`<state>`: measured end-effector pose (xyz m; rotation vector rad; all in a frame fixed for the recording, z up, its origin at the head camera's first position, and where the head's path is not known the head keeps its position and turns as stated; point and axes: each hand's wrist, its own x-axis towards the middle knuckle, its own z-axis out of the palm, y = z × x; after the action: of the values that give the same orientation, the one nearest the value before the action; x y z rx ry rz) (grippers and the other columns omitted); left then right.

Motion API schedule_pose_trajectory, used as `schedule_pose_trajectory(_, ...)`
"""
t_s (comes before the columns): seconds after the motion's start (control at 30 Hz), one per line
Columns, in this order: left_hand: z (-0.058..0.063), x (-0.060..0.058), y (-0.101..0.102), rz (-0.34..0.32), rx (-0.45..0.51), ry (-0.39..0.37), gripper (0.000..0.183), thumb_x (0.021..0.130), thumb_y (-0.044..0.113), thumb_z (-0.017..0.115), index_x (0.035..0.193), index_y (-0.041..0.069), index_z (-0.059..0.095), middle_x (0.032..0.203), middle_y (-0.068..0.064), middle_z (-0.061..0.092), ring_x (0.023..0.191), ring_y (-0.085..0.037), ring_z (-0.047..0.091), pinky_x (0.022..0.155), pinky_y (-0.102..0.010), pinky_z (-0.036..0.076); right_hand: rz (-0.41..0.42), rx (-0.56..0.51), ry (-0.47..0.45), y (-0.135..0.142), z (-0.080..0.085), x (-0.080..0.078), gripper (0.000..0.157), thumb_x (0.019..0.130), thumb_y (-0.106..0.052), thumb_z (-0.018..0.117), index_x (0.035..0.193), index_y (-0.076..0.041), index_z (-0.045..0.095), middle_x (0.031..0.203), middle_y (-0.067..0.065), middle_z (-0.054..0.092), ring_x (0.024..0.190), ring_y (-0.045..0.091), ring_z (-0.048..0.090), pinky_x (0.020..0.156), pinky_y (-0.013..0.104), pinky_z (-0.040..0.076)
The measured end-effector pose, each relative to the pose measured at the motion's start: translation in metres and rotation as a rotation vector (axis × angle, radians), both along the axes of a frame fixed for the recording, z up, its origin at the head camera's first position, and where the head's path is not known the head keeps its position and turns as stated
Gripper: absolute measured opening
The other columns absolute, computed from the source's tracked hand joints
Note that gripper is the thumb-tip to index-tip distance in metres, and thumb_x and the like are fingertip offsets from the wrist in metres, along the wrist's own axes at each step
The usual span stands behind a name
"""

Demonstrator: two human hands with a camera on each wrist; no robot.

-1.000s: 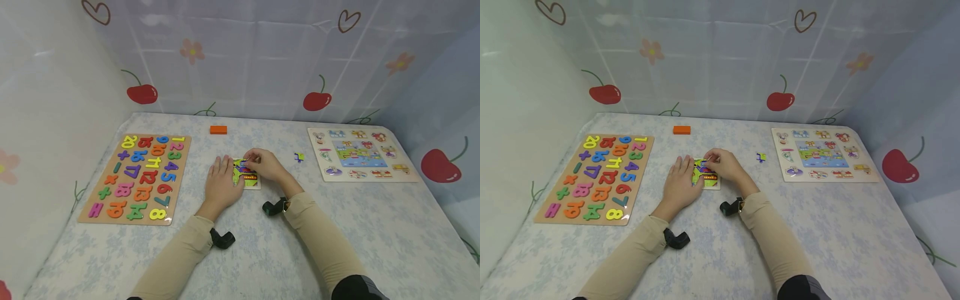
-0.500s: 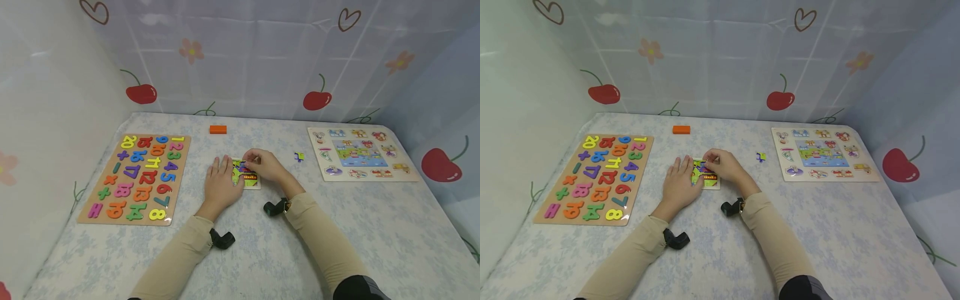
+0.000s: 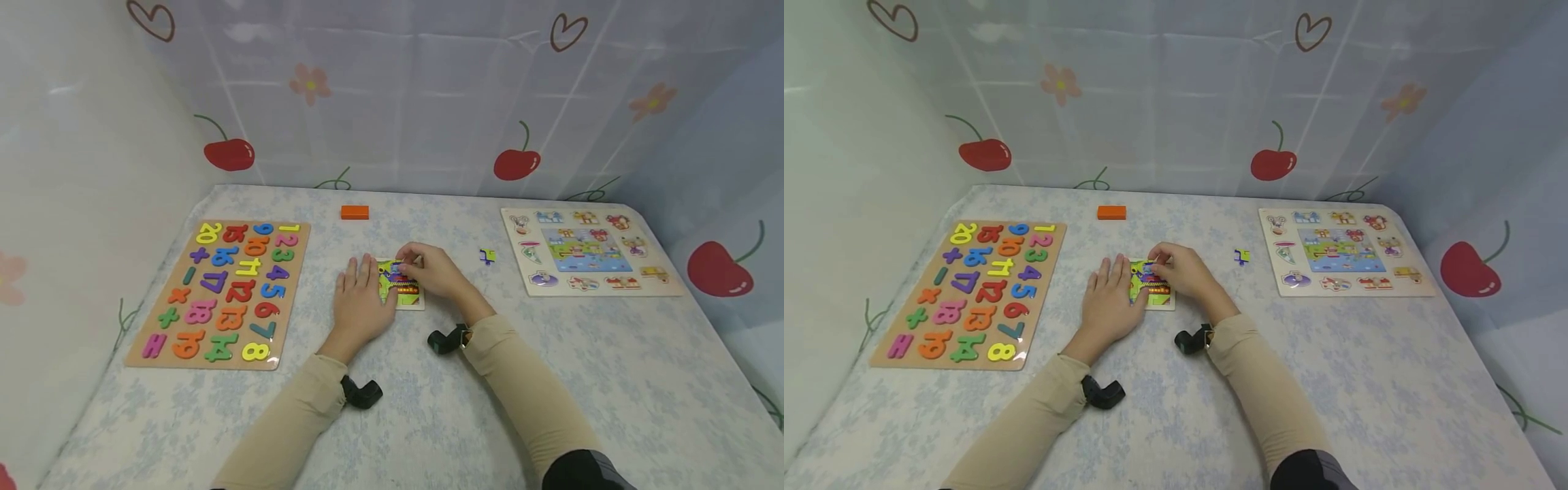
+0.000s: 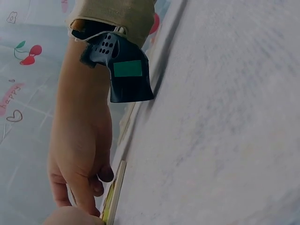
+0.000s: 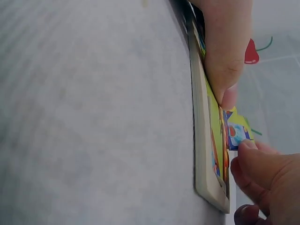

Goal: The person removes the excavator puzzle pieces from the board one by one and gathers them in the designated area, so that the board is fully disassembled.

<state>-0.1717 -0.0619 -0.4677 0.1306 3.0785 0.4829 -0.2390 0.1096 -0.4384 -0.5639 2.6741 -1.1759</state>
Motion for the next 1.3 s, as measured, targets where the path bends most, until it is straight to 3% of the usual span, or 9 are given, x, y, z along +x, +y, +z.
schedule_pose_trajectory(0.2, -0.0021, 0.0019, -0.001, -0.007, -0.007, -0.003, 0.08, 0.1, 0.058, 0.03, 0.161, 0.01, 0.009, 0.169, -0.005, 0.005, 0.156, -0.029, -0.001, 0.126, -0.052, 0.004, -0.054, 0.075, -0.034, -0.008, -0.0034, -0.0035, 0.013, 0.1, -0.023, 0.06, 0.11, -0.017, 0.065, 0.097, 0.002, 0.066, 0.083, 0.017, 0.06, 0.076, 0.032, 0.05)
schedule_pose_trajectory(0.43, -0.0033, 0.0019, -0.0005, -0.012, -0.022, -0.013, 0.08, 0.101, 0.058, 0.027, 0.161, 0.01, 0.006, 0.169, -0.005, 0.004, 0.156, -0.029, -0.001, 0.126, -0.053, 0.003, -0.035, 0.049, -0.011, -0.0079, -0.0018, -0.0017, 0.01, 0.1, -0.021, 0.06, 0.108, -0.018, 0.065, 0.098, 0.002, 0.066, 0.08, 0.018, 0.057, 0.073, 0.032, 0.048)
schedule_pose_trajectory(0.73, -0.0023, 0.0043, 0.0008, -0.026, -0.039, -0.017, 0.078, 0.103, 0.056, 0.024, 0.16, 0.007, 0.006, 0.169, -0.007, 0.001, 0.156, -0.029, -0.002, 0.125, -0.054, 0.003, -0.078, 0.022, -0.096, -0.0072, 0.0008, -0.0017, 0.016, 0.099, -0.023, 0.06, 0.111, -0.015, 0.066, 0.097, 0.004, 0.067, 0.083, 0.018, 0.06, 0.072, 0.03, 0.05)
schedule_pose_trajectory(1.03, -0.0009, 0.0046, 0.002, -0.031, -0.053, -0.003, 0.077, 0.103, 0.055, 0.024, 0.16, 0.006, 0.006, 0.169, -0.008, 0.002, 0.156, -0.029, 0.0, 0.124, -0.055, 0.004, -0.027, 0.002, -0.063, -0.0061, 0.0024, -0.0029, 0.012, 0.101, -0.021, 0.058, 0.111, -0.017, 0.064, 0.098, 0.005, 0.065, 0.075, 0.019, 0.057, 0.066, 0.029, 0.048)
schedule_pose_trajectory(1.3, 0.0, 0.004, 0.0018, -0.029, -0.05, 0.006, 0.079, 0.102, 0.055, 0.026, 0.16, 0.006, 0.007, 0.169, -0.009, 0.005, 0.156, -0.03, 0.003, 0.124, -0.056, 0.006, -0.061, 0.027, -0.11, -0.0097, 0.0045, -0.0041, 0.016, 0.101, -0.022, 0.056, 0.114, -0.015, 0.064, 0.1, 0.004, 0.065, 0.085, 0.018, 0.061, 0.072, 0.029, 0.052)
